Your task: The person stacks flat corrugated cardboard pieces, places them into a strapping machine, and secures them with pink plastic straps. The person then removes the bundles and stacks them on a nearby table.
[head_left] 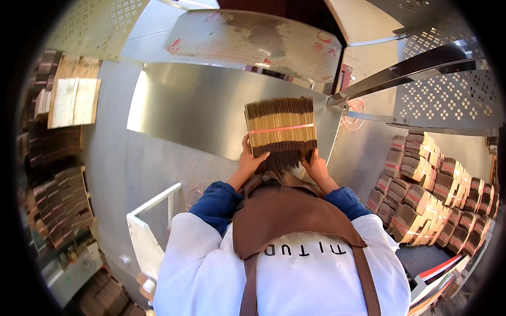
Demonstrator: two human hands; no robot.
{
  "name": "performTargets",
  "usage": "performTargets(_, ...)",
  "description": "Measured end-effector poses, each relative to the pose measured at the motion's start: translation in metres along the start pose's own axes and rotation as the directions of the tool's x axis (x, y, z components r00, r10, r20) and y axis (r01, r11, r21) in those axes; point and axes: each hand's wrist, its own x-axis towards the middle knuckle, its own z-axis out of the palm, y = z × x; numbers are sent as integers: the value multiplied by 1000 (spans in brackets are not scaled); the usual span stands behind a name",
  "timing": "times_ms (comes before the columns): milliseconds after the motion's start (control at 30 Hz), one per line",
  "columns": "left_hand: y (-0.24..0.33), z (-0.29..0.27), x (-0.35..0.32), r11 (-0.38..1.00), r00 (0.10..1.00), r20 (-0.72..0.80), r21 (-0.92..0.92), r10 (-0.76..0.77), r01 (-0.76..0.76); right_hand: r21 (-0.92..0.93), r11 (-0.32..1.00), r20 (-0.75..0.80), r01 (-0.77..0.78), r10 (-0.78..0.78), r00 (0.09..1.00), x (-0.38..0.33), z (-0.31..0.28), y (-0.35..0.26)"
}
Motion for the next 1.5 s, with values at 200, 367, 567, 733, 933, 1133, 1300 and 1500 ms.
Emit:
performTargets(200,-8,-37,-53,985,987,-117,-150,-106,88,55,984,104,168,-173,979,17,23,-31)
performTargets(367,-31,-95,-47,983,939,-304,-134,-162,126,-46,972,238,230,-213,948,75,58,-93)
performTargets(567,-75,-207,-18,976,851,-481,-63,-213,208,-166,949,371,267,-191,909,168,136,-201)
performTargets(733,-111,-331,29,978,807,-554,-149,-204,145,-209,916,322,341,-265,909,251,200,-317)
performTargets(933,-154,-406,-28,867,566,-659,-348,-496,356,-111,921,169,373,-352,920,278,245,-409)
performTargets(1133,-299,-295,-246,768,298,-782,-328,-548,550,-27,935,300,354,-331,895,272,274,-281)
performTargets(1300,-254,-95,-394,260,-143,-465,-695,-874,670,147,984,598,98,-167,784,202,218,-261)
performTargets(1500,-163,67,-422,-6,-239,-74,-949,-968,317,79,959,731,273,-242,638,220,220,-276)
